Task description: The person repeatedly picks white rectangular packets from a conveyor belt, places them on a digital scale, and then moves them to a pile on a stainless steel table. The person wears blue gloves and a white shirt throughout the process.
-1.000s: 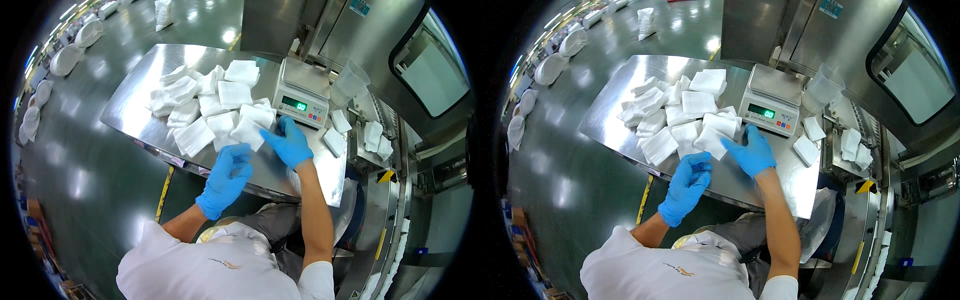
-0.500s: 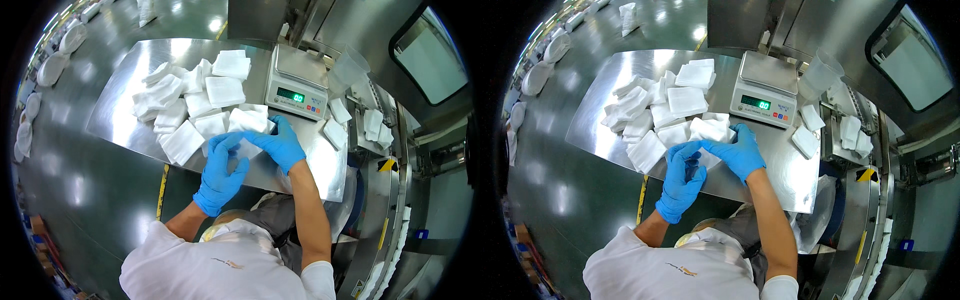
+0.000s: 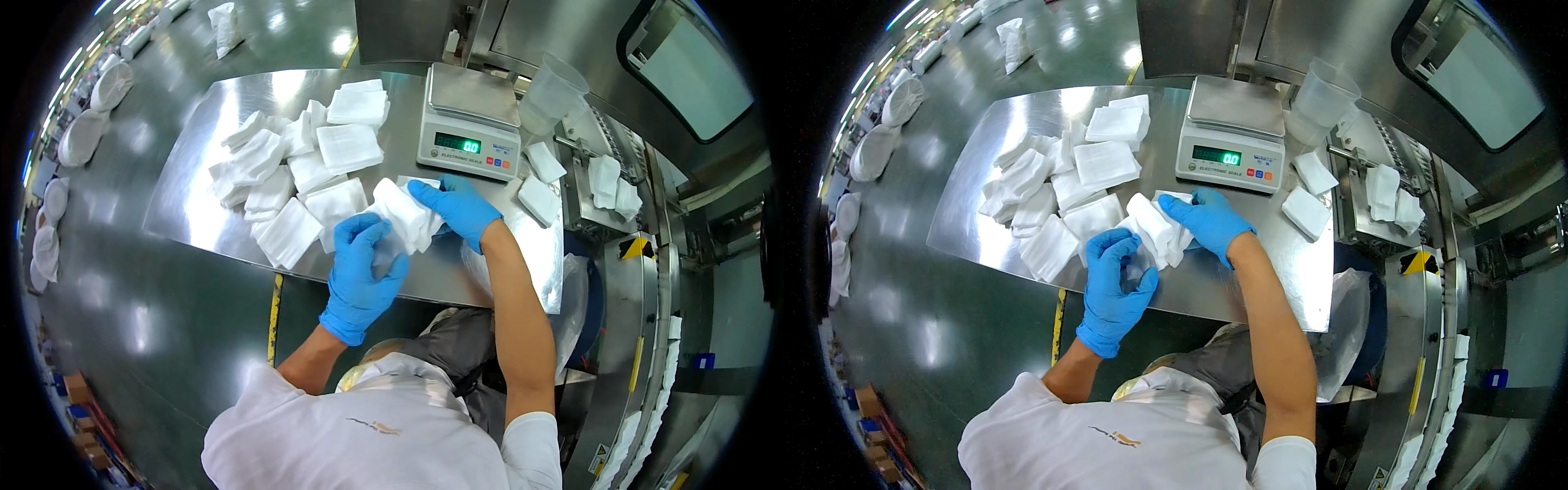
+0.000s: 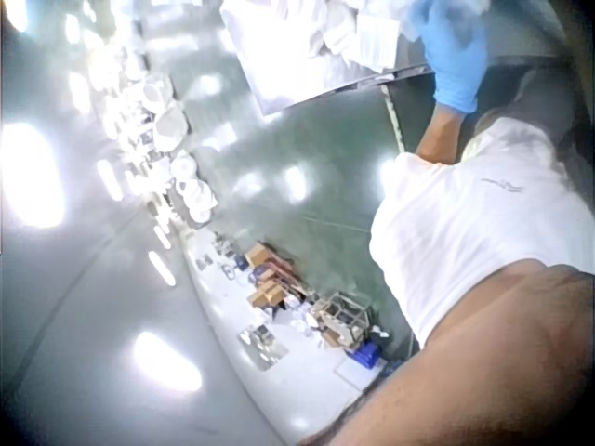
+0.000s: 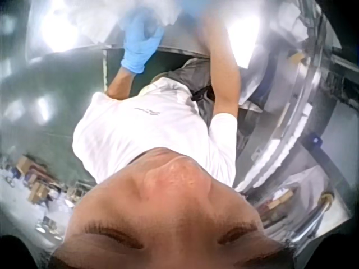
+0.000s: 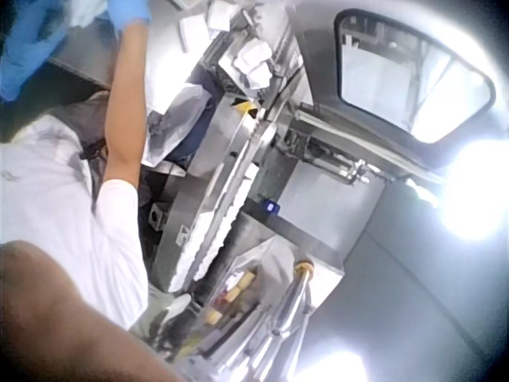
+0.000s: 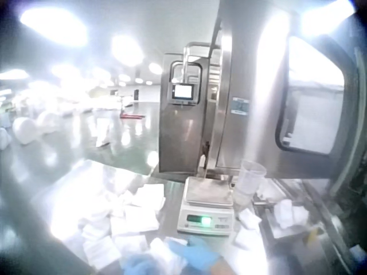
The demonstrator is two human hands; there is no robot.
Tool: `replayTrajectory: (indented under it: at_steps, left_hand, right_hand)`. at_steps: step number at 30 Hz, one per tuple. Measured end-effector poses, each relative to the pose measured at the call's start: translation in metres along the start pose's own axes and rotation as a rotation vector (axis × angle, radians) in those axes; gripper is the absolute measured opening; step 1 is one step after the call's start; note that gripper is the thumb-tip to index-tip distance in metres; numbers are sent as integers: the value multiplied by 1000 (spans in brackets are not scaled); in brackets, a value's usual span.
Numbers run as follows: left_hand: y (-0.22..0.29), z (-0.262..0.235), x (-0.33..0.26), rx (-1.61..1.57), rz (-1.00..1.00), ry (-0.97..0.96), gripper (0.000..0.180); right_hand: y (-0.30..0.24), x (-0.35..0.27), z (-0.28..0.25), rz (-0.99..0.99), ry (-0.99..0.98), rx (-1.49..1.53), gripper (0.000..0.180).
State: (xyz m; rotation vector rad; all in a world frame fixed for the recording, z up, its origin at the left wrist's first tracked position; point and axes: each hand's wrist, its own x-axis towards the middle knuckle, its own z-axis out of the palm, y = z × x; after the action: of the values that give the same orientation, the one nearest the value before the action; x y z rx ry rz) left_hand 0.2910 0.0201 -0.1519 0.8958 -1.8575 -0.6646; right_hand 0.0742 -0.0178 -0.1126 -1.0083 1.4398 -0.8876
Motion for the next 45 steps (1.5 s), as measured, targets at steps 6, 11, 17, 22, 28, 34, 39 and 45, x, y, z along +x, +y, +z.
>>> replayTrajectory:
  at_steps: [6,11,17,22,28,34,39,45]
  left_hand:
    - [6,2,8,122,45,-123,51]
    - [18,0,18,212,24,-231,46]
    - [29,4,14,100,69,-117,59]
    - [56,43,14,-718,-249,-68,78]
    - [87,71,41,-1286,-621,-256,49]
    - [75,71,44,-1365,-562,-323,47]
    - [64,52,51,-1308,-379,-411,79]
    - [51,-5,74,-1326,-611,-518,86]
  right_hand:
    - [-10,-32,-14,104,-9,30,65]
    - [1,-34,4,-27,212,-383,98]
    - [32,-53,-8,-200,313,-34,88]
    - [13,-109,7,-420,454,149,84]
    - [-1,-151,-9,-470,450,-239,57]
    - [7,-152,-26,-450,575,289,33]
    - [12,-128,-48,-438,670,325,31]
    - [-55,-51,-116,-383,589,95,37]
